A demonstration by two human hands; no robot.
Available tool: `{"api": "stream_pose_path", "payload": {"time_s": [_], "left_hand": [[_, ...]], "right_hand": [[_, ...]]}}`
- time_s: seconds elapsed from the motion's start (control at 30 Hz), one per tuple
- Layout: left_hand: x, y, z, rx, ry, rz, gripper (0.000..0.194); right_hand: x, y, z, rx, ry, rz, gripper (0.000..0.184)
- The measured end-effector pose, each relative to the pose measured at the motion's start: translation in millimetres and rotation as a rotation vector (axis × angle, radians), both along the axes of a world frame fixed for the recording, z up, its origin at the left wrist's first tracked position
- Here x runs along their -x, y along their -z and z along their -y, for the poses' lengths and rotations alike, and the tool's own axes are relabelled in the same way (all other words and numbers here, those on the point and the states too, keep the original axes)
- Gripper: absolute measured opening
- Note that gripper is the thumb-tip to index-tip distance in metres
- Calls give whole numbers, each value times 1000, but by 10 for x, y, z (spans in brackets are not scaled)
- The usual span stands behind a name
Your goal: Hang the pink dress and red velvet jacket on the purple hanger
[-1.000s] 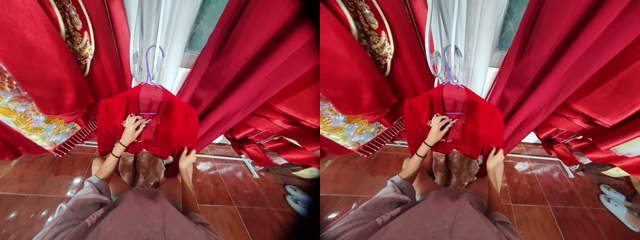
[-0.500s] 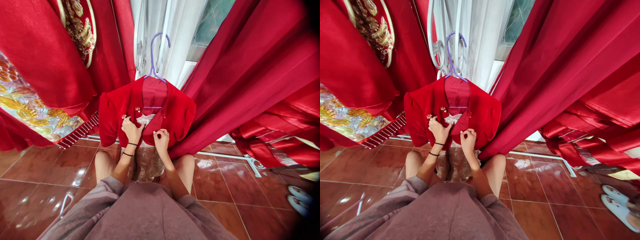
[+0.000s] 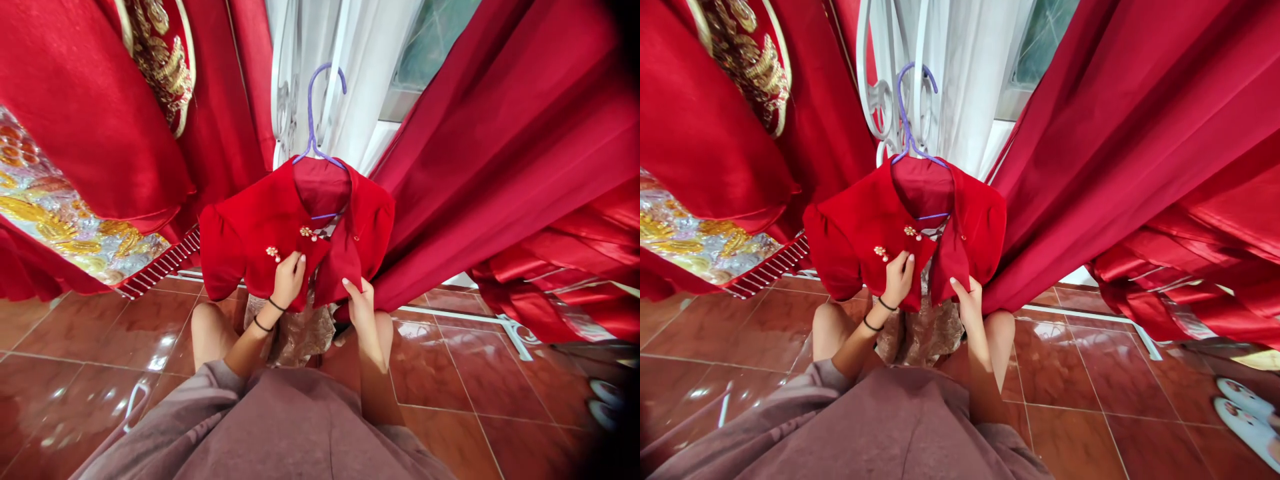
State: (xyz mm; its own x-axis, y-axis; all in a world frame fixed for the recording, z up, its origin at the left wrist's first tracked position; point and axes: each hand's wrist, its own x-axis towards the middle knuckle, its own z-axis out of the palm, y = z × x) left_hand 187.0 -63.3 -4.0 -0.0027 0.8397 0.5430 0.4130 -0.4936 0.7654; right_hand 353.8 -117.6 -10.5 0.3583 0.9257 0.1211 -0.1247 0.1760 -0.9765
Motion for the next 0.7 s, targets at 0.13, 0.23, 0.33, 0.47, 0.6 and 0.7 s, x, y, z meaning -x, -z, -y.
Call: {"api": "stream_pose_path", "payload": {"time_s": [0.13, 0.23, 0.33, 0.47, 0.6, 0.7], "left_hand": [[-20, 9, -307, 88, 74, 23, 33], [77, -1, -423, 148, 175, 93, 49], [267, -63, -415, 277, 373, 110, 76], [590, -224, -300, 288, 462, 164, 99], [709, -346, -185, 128, 278, -84, 73], [676, -373, -170, 57, 128, -251, 42]], "right_hand": [[-10, -164, 149, -27, 93, 203, 27], [269, -293, 156, -168, 83, 454, 33], [673, -310, -26, -243, -115, 642, 18], [1008, -141, -361, -215, -363, 651, 34], [1067, 44, -392, -197, -441, 711, 48], [1062, 217, -225, -222, -469, 664, 58]]}}
